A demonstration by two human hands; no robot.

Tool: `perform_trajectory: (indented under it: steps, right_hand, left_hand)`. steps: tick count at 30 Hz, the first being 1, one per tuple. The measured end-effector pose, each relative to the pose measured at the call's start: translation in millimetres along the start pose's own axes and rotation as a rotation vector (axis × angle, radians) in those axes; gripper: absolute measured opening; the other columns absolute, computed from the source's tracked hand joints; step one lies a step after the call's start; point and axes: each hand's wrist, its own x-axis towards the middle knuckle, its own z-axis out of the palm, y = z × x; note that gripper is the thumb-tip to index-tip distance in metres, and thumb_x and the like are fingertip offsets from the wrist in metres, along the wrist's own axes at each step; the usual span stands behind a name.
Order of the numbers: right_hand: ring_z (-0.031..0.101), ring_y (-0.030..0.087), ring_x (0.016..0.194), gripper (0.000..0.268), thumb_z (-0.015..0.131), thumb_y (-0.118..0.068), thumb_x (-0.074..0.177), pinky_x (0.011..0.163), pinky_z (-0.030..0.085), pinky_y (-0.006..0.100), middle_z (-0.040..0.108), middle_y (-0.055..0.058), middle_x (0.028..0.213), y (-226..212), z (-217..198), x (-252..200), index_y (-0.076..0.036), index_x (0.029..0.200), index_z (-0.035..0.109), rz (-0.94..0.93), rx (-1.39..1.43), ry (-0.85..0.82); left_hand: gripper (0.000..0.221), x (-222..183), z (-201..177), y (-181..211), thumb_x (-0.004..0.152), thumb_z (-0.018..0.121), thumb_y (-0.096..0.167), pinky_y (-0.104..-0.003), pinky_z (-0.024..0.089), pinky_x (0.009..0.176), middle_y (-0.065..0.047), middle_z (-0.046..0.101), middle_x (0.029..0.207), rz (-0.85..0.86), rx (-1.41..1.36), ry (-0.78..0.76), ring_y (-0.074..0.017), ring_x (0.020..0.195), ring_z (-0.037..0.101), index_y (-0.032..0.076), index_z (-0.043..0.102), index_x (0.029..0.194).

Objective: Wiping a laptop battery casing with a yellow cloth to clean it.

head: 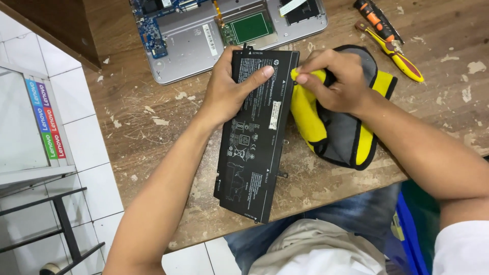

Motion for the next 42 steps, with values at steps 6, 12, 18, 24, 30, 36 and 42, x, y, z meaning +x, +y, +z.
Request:
perform_trajectory:
  steps: [6,12,18,24,30,36,42]
  right_hand:
    - [0.075,0.037,0.096,0.012,0.071,0.002,0.116,0.086,0.058,0.044,0.075,0.025,0.107,-3.5,-2.6,5.1,0.009,0.112,0.064,0.067,-0.073,0.039]
    - [0.079,0.032,0.101,0.010,0.078,0.002,0.110,0.089,0.064,0.039,0.078,0.022,0.108,-9.2,-5.9,4.8,0.009,0.112,0.072,0.145,-0.048,-0.042]
    - [0.075,0.030,0.104,0.009,0.076,0.003,0.112,0.093,0.061,0.038,0.076,0.021,0.112,-12.4,-8.1,3.6,0.008,0.114,0.069,0.213,-0.023,0.032]
    - [0.080,0.029,0.097,0.015,0.083,-0.003,0.104,0.085,0.064,0.034,0.080,0.020,0.106,-5.2,-26.2,6.3,0.007,0.106,0.072,0.160,0.026,-0.082]
    - [0.073,0.024,0.097,0.014,0.078,-0.003,0.113,0.080,0.056,0.031,0.077,0.020,0.113,-20.2,-22.9,13.9,0.008,0.117,0.070,0.304,-0.055,0.006]
    - [0.071,0.023,0.099,0.020,0.071,-0.006,0.106,0.088,0.062,0.030,0.069,0.016,0.112,-2.8,-35.8,8.0,0.004,0.121,0.062,0.296,0.071,-0.047]
    - [0.076,0.018,0.083,0.015,0.084,0.000,0.102,0.084,0.058,0.031,0.083,0.016,0.094,-16.0,-20.5,15.3,0.006,0.112,0.075,0.284,0.086,0.037]
  left_hand:
    - [0.075,0.4,-1.7,-1.7,0.083,0.080,0.059,-0.045,0.057,0.112,-0.009,0.075,0.136,0.036,0.060,-0.027,-0.0245,0.128,0.073,0.014,0.055,0.138]
    - [0.083,-0.6,-3.9,0.8,0.081,0.077,0.064,-0.045,0.055,0.113,-0.009,0.073,0.141,-0.002,0.113,-0.015,-0.0249,0.132,0.070,0.014,0.053,0.143]
    - [0.067,-0.8,-1.6,-3.0,0.086,0.081,0.052,-0.041,0.060,0.106,-0.005,0.075,0.121,0.043,0.050,-0.067,-0.0208,0.114,0.075,0.014,0.055,0.134]
    - [0.060,-1.1,1.3,-2.2,0.087,0.084,0.043,-0.039,0.066,0.102,-0.005,0.078,0.120,0.060,0.043,-0.087,-0.0205,0.113,0.079,0.014,0.055,0.130]
    - [0.063,-1.6,1.7,-2.6,0.087,0.084,0.045,-0.039,0.066,0.101,-0.006,0.077,0.122,0.047,0.007,-0.053,-0.0214,0.113,0.079,0.014,0.054,0.133]
    - [0.087,-3.1,1.9,2.6,0.080,0.082,0.057,-0.049,0.051,0.120,-0.013,0.069,0.149,-0.013,0.091,-0.017,-0.0284,0.139,0.068,0.013,0.050,0.147]
    - [0.071,-3.0,-0.4,4.5,0.084,0.081,0.054,-0.041,0.059,0.102,-0.007,0.073,0.128,0.022,0.057,-0.026,-0.0218,0.117,0.074,0.014,0.055,0.136]
